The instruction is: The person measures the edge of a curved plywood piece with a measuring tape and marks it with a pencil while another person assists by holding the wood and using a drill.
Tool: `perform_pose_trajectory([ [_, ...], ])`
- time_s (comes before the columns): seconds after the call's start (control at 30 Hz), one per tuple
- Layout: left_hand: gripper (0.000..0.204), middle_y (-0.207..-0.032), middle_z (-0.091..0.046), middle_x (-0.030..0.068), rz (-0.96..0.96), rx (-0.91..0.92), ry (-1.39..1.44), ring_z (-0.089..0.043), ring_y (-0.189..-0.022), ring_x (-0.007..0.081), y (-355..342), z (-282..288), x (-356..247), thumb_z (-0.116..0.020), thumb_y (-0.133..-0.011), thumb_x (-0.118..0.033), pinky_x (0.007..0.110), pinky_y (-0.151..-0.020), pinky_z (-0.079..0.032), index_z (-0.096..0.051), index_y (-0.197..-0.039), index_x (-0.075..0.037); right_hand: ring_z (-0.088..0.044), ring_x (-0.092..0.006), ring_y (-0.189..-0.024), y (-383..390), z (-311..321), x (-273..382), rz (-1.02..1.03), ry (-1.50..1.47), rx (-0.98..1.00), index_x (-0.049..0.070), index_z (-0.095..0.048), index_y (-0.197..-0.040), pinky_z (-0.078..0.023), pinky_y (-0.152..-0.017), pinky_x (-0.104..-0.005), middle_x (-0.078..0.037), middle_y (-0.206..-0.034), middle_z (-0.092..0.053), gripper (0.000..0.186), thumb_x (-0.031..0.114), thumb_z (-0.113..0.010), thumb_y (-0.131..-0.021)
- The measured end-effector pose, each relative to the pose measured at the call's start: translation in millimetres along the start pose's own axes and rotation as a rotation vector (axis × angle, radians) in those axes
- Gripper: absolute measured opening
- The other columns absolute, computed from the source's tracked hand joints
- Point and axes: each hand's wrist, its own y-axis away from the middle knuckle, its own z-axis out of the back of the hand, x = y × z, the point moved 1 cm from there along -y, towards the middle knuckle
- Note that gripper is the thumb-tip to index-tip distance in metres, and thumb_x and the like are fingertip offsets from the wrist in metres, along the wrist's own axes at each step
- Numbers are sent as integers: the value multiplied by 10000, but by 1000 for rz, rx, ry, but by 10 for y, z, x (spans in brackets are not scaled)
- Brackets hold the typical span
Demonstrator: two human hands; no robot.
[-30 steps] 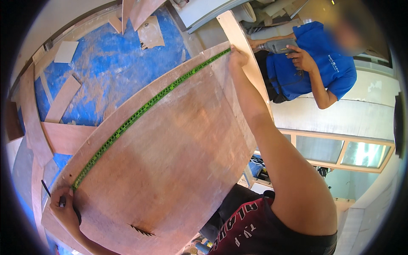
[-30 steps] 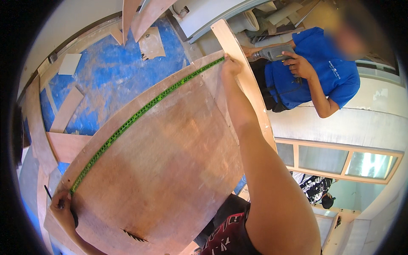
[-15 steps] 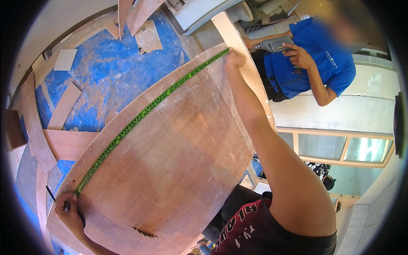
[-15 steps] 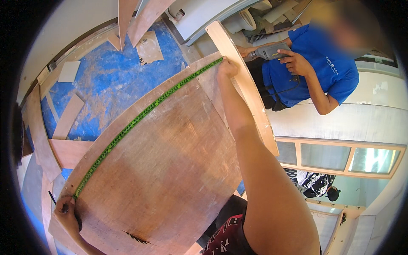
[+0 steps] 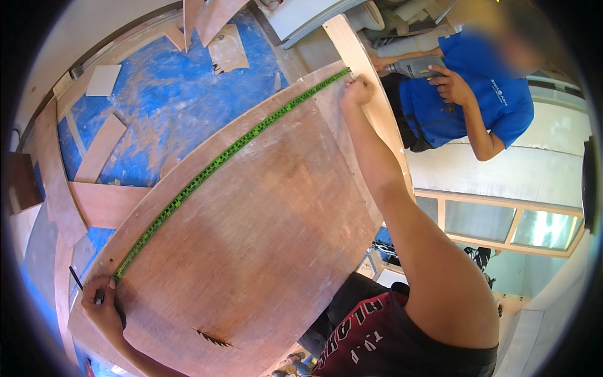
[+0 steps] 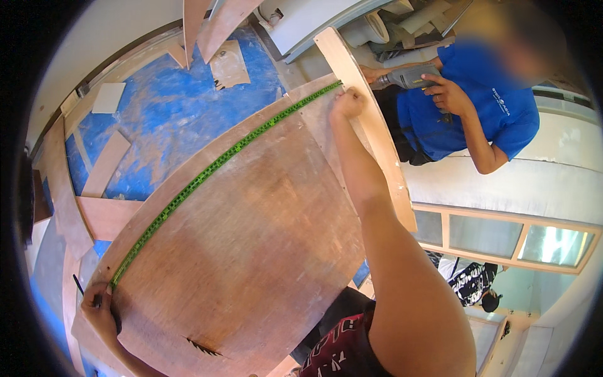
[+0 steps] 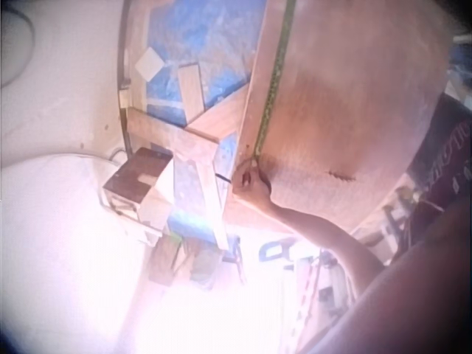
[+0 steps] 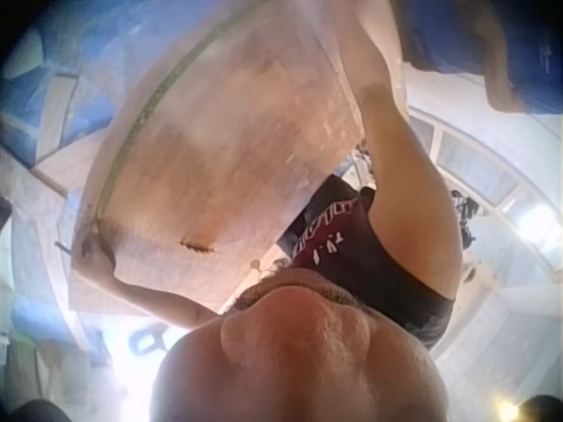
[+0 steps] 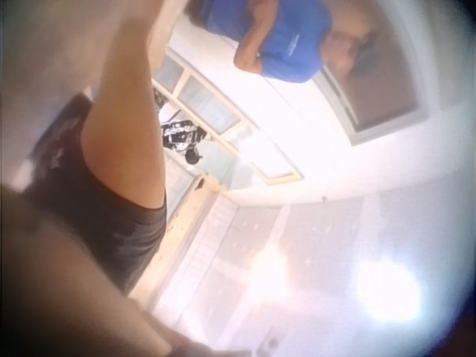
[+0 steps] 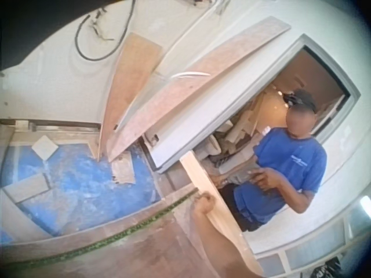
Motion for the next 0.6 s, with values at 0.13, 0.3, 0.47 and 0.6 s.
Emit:
perform_pose_trajectory([
  [0.13, 83, -846, -698, 56, 27, 14, -33, -571, -734, 142, 11, 11, -32, -761, -811, -6, 301, -702, -443, -738, -890, 5, -643, -250, -732, 215, 14, 155, 471, 193, 53, -1, -673, -1026, -520, -671, -392, -140, -864, -672, 147, 13, -607, -895],
  [0.3, 87, -875, -711, 40, 113, 71, -71, -612, -790, 125, 0, 107, -4, -775, -850, -39, 278, -753, -466, -735, -915, 2, -656, -393, -916, -297, -3, 800, 1324, 564, 191, 30, -621, -1298, -509, -869, -484, -170, -1012, -702, 444, -37, -543, -866],
  [0.47, 87, -834, -697, 36, 98, 30, -31, -567, -729, 109, -10, 0, -48, -775, -841, -39, 280, -699, -449, -739, -909, 1, -641, -392, -1172, -1030, -171, 1021, 643, 1035, 777, 12, -465, -1472, -498, -1008, -424, -246, -1303, -647, 647, 137, -607, -853],
  [0.6, 77, -815, -691, 36, 58, 0, 4, -549, -698, 103, 6, 4, -59, -773, -839, -34, 277, -677, -443, -741, -898, 3, -637, -234, -1040, -1126, -286, 1013, 285, 807, 810, 10, -407, -1507, -500, -906, -371, -163, -1237, -665, 635, 253, -594, -951],
])
